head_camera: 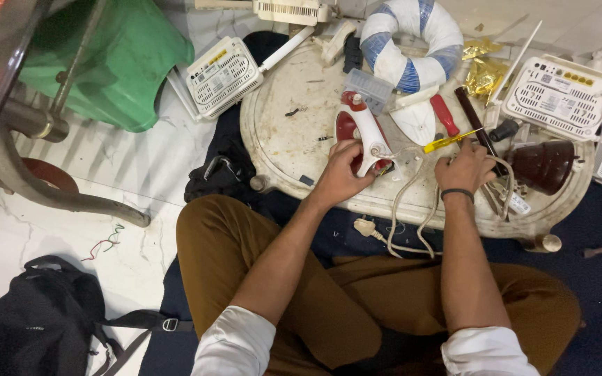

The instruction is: The person uses a screwdriver to remove screws from the back of a red and white iron, then opens the casing to access the internal components.

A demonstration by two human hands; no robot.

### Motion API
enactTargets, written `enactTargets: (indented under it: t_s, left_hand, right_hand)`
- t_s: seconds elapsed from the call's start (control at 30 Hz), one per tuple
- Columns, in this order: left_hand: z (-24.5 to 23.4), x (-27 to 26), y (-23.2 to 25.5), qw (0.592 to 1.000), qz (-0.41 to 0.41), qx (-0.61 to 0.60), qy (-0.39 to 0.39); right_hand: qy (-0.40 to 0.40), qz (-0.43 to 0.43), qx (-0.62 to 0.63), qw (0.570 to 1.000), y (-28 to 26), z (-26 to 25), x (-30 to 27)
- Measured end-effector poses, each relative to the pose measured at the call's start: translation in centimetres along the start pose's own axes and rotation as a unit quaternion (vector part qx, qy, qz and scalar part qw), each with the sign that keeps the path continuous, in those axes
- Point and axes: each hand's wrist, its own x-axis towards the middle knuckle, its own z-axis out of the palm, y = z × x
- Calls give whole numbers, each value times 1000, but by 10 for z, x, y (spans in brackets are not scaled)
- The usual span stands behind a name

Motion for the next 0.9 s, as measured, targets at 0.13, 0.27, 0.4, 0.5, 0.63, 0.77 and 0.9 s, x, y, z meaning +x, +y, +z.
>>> enactTargets:
  t_s: [0.13,0.27,0.4,0.5,0.63,0.77,0.9]
  left_hand:
    - [1,1,-1,1000,21,14,14]
    - [1,1,0,1000,14,14,11]
    - [0,1,2,1000,14,16,7]
    - [-1,1,3,1000,12,17,6]
    - [-1,1,4,1000,5,13,6]
    - [-2,1,5,1000,0,15,3]
    - [-2,2,6,999,-26,1,-18]
  right_hand:
    - [25,-14,46,999,5,3,-3]
    - [39,-32,52,997,6,3,-3]
    - [17,-16,88,996,5,0,-3]
    - [-24,32,59,997,3,0,-2]
    - [41,-24,71,996,3,2,-3]
    - [11,-7,77,997,4,5,-1]
    - [-19,14,77,997,4,3,-2]
